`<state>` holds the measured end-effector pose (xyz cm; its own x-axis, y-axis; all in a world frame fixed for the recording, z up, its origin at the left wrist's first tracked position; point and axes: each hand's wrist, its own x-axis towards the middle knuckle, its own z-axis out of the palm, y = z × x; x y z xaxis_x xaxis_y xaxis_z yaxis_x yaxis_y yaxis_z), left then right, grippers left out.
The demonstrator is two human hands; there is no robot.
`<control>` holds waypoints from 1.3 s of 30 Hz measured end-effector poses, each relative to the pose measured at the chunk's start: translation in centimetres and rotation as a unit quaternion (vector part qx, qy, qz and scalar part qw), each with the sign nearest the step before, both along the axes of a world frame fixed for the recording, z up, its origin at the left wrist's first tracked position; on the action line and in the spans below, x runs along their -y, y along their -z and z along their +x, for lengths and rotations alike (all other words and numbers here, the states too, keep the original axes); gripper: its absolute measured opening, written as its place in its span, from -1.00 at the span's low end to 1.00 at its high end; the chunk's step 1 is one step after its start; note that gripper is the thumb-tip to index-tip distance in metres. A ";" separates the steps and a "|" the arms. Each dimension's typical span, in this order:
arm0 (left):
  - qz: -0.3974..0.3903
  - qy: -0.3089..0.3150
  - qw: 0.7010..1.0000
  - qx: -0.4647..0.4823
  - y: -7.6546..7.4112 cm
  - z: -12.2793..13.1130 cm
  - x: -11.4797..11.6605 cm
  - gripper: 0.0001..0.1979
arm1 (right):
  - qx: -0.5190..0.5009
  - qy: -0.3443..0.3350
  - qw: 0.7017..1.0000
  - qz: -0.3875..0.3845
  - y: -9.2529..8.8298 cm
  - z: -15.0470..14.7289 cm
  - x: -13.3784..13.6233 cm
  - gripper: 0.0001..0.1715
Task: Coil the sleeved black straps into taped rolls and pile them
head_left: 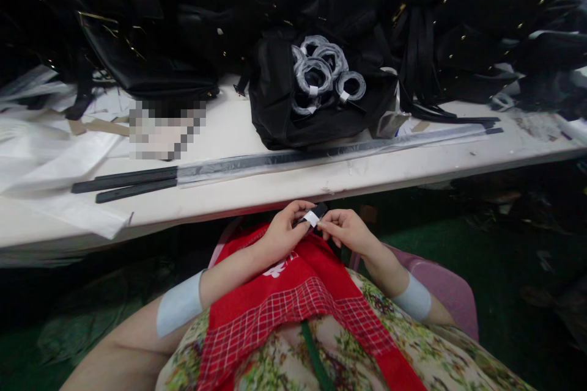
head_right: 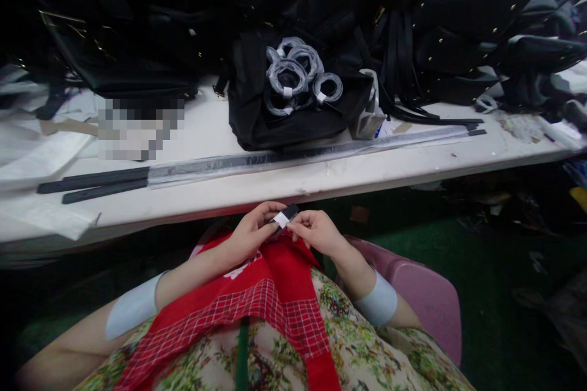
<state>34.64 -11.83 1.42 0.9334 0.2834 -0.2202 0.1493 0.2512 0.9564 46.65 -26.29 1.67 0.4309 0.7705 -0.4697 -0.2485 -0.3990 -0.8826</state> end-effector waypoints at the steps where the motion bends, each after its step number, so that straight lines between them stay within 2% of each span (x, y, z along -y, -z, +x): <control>1: 0.006 -0.006 1.000 0.000 0.1 0.0 0.1 -0.70 | -0.006 -0.011 1.000 -0.002 0.1 -0.1 -0.1 -0.57; 4: 0.047 -0.047 0.998 -0.010 0.5 0.0 0.3 -0.74 | -0.048 -0.027 0.998 0.004 0.5 -0.4 -0.3 -0.56; 7: 0.091 -0.083 0.992 -0.017 0.7 0.0 0.3 -0.77 | -0.072 -0.006 0.997 0.022 0.7 -0.7 -0.6 -0.60; 9: 0.148 -0.088 0.985 -0.023 0.5 -0.1 0.2 -0.78 | -0.074 0.013 0.997 0.030 0.8 -0.8 -0.9 -0.63; 13: 0.259 -0.077 0.963 -0.024 -0.3 -0.3 0.0 -0.75 | -0.055 0.041 0.997 0.029 1.1 -1.4 -1.5 -0.69; 17: 0.294 -0.061 0.954 -0.011 -1.0 -0.6 0.1 -0.75 | -0.029 0.066 0.997 0.026 1.5 -2.5 -2.1 -0.63; 21: 0.323 -0.031 0.945 0.026 -0.9 -0.6 0.0 -0.71 | -0.003 0.082 0.996 0.046 2.3 -2.9 -3.2 -0.49; 25: 0.388 -0.017 0.918 0.084 0.1 -0.1 -0.5 -0.67 | 0.062 0.123 0.984 0.109 2.2 -2.6 -4.1 -0.54; 27: 0.427 -0.035 0.898 0.104 0.7 0.1 -0.9 -0.66 | 0.042 0.101 0.978 0.175 1.9 -2.4 -4.2 -0.59; 30: 0.476 -0.090 0.867 0.117 1.3 0.1 -1.2 -0.63 | -0.014 0.044 0.970 0.239 1.1 -1.7 -3.9 -0.48; 32: 0.495 -0.113 0.852 0.131 0.8 0.1 -1.6 -0.56 | 0.061 0.061 0.969 0.231 0.1 -0.6 -3.9 -0.57; 33: 0.506 -0.119 0.843 0.137 0.0 0.2 -1.9 -0.52 | 0.146 0.085 0.960 0.221 -0.7 0.2 -4.0 -0.62; 34: 0.522 -0.130 0.832 0.138 -1.0 0.6 -2.5 -0.50 | 0.249 0.110 0.939 0.212 -1.7 1.1 -4.4 -0.66; 35: 0.542 -0.143 0.817 0.133 -2.2 1.2 -3.2 -0.50 | 0.358 0.136 0.901 0.205 -2.8 2.2 -4.9 -0.69; 37: 0.588 -0.180 0.781 0.106 -4.9 3.3 -5.1 -0.58 | 0.549 0.185 0.790 0.202 -5.4 4.4 -6.5 -0.71; 39: 0.621 -0.198 0.756 0.063 -7.3 6.2 -7.6 -0.68 | 0.675 0.222 0.673 0.205 -8.1 6.3 -8.6 -0.71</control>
<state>40.83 -4.28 8.68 0.7132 0.4609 0.5282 0.1858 -0.8508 0.4916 52.98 -17.64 9.76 0.4834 0.3706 0.7931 0.8754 -0.2045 -0.4380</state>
